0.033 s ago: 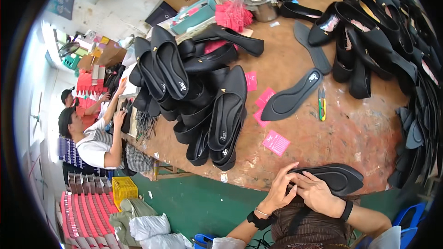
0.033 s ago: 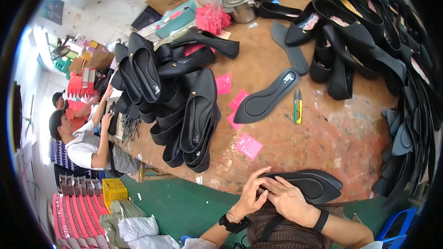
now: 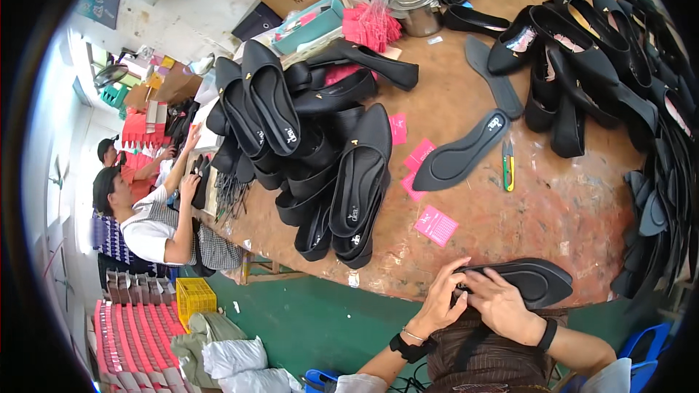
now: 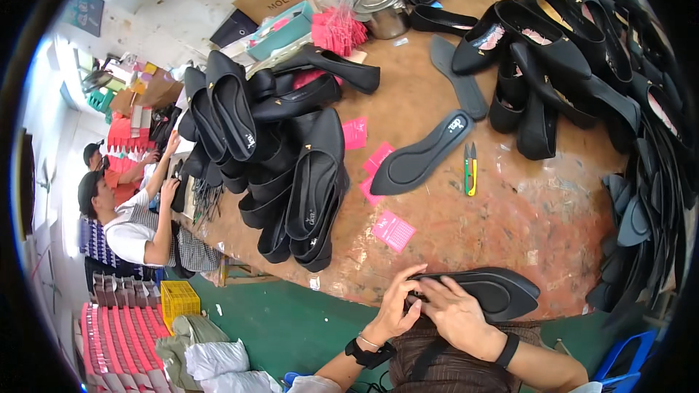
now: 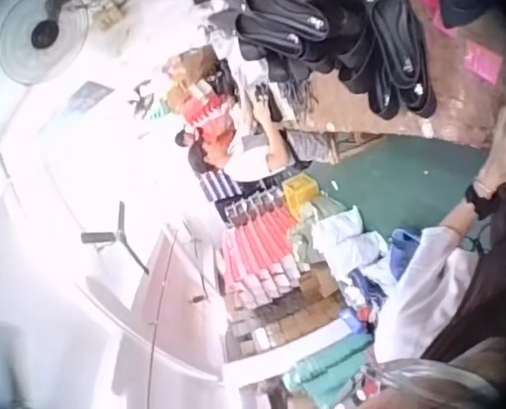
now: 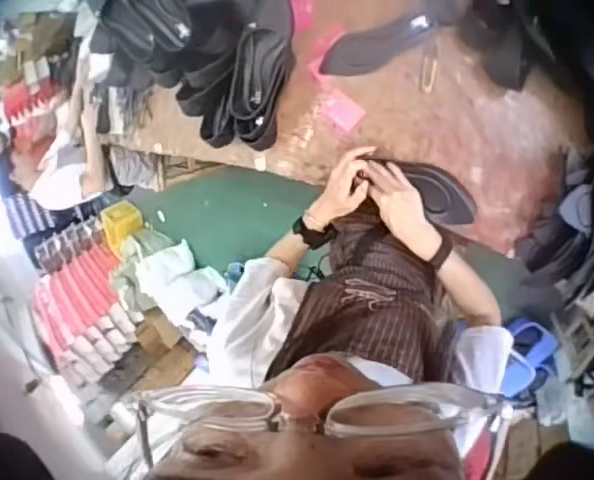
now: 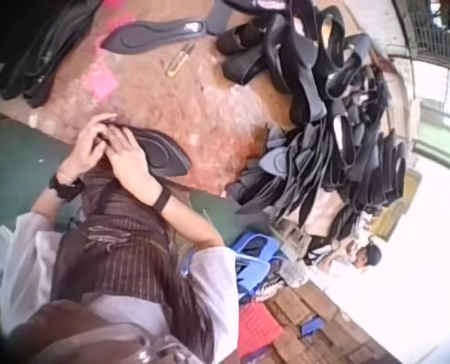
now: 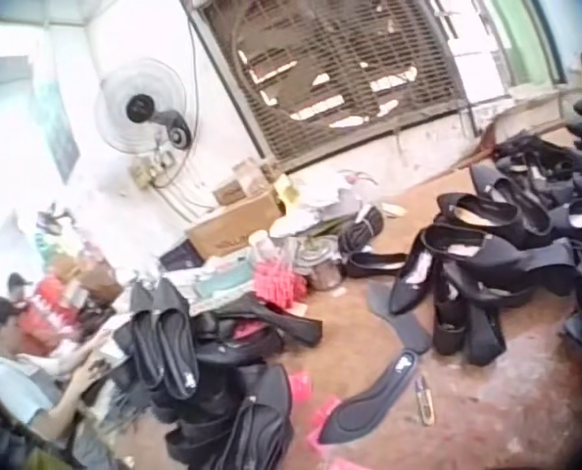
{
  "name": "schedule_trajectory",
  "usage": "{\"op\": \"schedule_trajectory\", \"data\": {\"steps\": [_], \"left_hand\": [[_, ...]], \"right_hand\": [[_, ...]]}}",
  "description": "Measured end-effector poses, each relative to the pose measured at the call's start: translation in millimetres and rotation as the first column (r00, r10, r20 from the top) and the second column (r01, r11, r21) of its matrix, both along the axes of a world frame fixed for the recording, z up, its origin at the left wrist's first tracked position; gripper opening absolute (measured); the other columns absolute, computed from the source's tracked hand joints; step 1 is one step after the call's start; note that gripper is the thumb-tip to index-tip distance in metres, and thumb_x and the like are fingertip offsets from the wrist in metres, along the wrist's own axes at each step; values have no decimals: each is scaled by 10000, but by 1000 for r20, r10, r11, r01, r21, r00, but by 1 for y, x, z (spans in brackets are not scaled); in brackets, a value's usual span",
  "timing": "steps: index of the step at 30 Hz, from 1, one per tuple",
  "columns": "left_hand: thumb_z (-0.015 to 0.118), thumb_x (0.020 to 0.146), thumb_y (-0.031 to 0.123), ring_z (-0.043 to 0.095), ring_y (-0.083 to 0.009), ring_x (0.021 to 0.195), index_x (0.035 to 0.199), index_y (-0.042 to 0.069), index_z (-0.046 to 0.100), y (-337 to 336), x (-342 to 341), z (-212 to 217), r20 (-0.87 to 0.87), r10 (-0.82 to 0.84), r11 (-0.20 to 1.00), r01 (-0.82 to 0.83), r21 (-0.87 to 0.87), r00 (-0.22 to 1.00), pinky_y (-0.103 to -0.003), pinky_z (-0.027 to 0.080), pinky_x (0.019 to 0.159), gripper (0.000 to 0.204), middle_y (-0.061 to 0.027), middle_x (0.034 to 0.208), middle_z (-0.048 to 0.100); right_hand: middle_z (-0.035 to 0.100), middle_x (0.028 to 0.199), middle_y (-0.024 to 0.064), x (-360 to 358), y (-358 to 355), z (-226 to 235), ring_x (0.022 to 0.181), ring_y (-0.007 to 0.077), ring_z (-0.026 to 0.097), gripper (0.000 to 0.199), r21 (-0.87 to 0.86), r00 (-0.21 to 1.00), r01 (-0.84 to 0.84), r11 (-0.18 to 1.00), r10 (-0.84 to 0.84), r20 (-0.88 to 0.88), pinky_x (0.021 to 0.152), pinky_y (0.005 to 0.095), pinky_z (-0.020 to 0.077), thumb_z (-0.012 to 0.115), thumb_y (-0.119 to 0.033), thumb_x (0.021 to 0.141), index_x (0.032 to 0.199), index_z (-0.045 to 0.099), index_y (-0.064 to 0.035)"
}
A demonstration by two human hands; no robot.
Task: The person inserts insoles into black high-heeled shoes and wipes the exterior with a cloth. The person handles shoes one at a time, picking them from a pile, inserting the insole, and placing them on the table.
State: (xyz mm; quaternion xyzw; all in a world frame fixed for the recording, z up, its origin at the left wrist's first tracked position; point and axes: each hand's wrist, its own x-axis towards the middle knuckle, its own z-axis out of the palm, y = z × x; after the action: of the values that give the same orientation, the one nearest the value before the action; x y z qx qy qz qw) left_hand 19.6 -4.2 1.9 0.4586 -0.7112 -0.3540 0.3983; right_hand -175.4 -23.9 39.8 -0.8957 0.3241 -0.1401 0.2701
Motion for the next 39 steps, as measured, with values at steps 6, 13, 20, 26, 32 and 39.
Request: {"op": "schedule_trajectory", "data": {"steps": [6, 13, 20, 26, 32, 39], "left_hand": [[649, 867, 142, 491, -418, 1238, 1123, 20, 461, 14, -29, 10, 23, 155, 983, -156, 94, 988, -467, 394, 1043, 340, -279, 1386, 444], [747, 820, 195, 601, -395, 985, 1307, -61, 482, 24, -118, 75, 579, -175, 964, 19, 266, 797, -430, 556, 802, 611, -296, 1507, 317], [722, 754, 156, 648, -317, 721, 1069, -11, 681, 43, -140, 47, 731, -292, 956, 218, 197, 617, -370, 562, 524, 359, -216, 1275, 600], [743, 746, 187, 667, -284, 734, 1005, -26, 692, 35, -138, 55, 735, -264, 962, 225, 155, 624, -366, 559, 529, 339, -193, 1264, 623], [750, 759, 232, 669, -243, 735, 1187, -50, 649, 31, -134, 53, 733, -285, 952, 269, 143, 618, -301, 573, 550, 522, -199, 1292, 619], [750, 780, 246, 670, -297, 709, 1025, -24, 705, 24, -135, 58, 640, -257, 966, 216, 144, 724, -361, 557, 523, 368, -214, 1258, 624]], "right_hand": [[668, 1190, 154, -28, 19, 3, 1244, 285, 559, 385, -158, 956, 278, 948, -289, -50, 1154, 545, 255, 635, -78, 678, 1046, 747, -65], [699, 975, 154, -90, -69, 25, 1014, 318, 655, 441, -101, 402, 915, 391, -905, 139, 975, 477, 429, 717, -149, 824, 1231, 610, -16], [566, 1280, 244, -89, 25, 55, 1237, 443, 526, 207, 89, 836, 541, 837, -546, 57, 933, 467, 525, 640, 44, 707, 831, 487, -19], [577, 1250, 266, -68, -3, 8, 1224, 400, 536, 494, -255, 781, 572, 780, -613, -123, 1147, 506, 304, 564, -35, 788, 1267, 535, 79], [599, 1018, 214, -62, -24, -4, 1007, 377, 593, 371, -261, 743, 655, 709, -668, 53, 1155, 552, 270, 565, 49, 736, 1104, 554, 93], [562, 1041, 273, -67, -43, -7, 1033, 411, 575, 346, -160, 786, 560, 813, -582, -206, 1155, 546, 272, 534, -19, 788, 1108, 546, 112]]}}
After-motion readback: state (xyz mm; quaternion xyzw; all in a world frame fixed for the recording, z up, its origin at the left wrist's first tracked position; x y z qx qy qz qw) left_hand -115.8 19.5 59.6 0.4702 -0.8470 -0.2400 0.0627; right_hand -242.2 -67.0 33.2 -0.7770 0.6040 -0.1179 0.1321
